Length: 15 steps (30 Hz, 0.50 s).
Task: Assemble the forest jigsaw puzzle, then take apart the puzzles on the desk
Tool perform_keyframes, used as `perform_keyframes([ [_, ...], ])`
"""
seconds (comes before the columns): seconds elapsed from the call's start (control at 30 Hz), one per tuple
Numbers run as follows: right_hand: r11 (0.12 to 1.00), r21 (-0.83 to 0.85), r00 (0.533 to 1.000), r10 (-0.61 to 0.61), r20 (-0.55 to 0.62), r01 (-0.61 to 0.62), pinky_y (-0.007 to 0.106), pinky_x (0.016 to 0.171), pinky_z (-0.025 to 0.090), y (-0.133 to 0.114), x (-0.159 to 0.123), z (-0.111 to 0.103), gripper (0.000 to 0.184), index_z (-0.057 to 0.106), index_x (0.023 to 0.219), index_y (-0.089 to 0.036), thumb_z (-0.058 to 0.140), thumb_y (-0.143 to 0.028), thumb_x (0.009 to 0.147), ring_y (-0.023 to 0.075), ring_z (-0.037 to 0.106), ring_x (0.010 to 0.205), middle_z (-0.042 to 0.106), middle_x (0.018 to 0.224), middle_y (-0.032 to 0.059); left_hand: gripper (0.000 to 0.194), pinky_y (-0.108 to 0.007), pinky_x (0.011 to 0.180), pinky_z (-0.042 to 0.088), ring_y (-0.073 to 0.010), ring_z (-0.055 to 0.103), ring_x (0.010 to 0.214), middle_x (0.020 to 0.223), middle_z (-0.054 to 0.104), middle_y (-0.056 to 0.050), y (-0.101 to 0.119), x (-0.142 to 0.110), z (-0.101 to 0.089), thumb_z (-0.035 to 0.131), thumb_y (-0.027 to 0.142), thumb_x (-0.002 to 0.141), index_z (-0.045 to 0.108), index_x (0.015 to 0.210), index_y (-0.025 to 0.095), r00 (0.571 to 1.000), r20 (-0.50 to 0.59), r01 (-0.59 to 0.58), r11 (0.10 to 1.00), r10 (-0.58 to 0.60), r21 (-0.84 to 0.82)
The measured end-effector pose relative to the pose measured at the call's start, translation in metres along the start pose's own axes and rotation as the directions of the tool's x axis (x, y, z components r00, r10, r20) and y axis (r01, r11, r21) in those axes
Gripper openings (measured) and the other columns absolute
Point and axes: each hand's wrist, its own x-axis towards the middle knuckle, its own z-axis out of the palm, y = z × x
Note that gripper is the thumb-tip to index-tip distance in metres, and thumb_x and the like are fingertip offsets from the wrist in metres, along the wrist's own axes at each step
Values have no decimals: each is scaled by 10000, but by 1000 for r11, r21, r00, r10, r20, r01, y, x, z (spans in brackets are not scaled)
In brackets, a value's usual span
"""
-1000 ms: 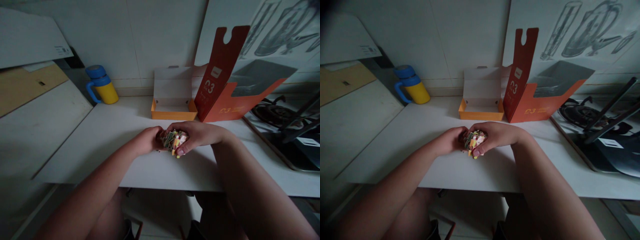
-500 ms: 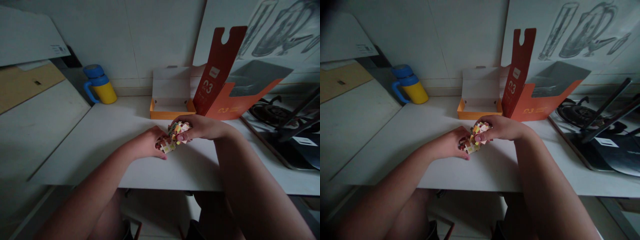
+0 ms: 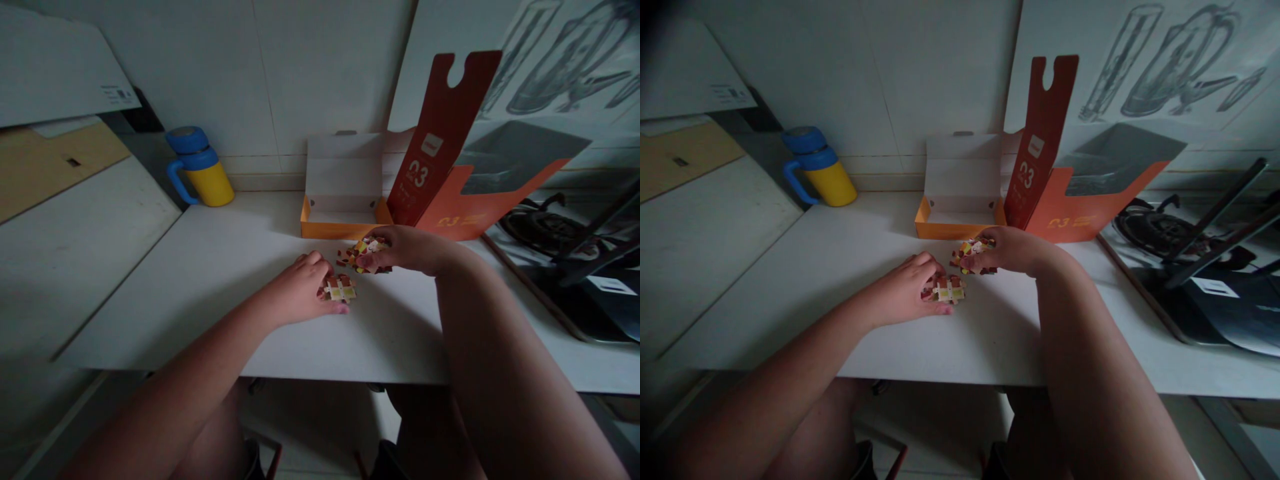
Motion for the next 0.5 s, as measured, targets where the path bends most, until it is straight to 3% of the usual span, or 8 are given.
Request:
perform_keyframes([
  [0.1,1000,-8,1000,-14,9,14,360,674,500,0,0,0,492,693,996,-230,858,-596,711,240,638,782,742,877,80,546,-376,911,515,-279,629,1050,1105,599,-98,2,1,0,694,704,882,651,1038,183,999,-26,20,1000,-20,-1],
  [0.3,997,-77,1000,-10,-16,9,358,678,517,2,4,1,484,693,978,-212,833,-603,730,231,650,771,747,867,89,308,-375,933,510,-268,616,1065,1109,609,-93,5,6,9,713,448,935,687,1111,197,996,-84,12,1000,-10,20],
  [0.5,991,-132,999,-1,-32,-3,343,678,518,4,6,3,485,712,1028,-201,846,-563,734,233,675,799,767,897,81,187,-367,940,514,-251,619,1043,1078,614,-83,-1,3,3,691,345,919,669,1035,200,998,-66,-6,999,3,-32],
])
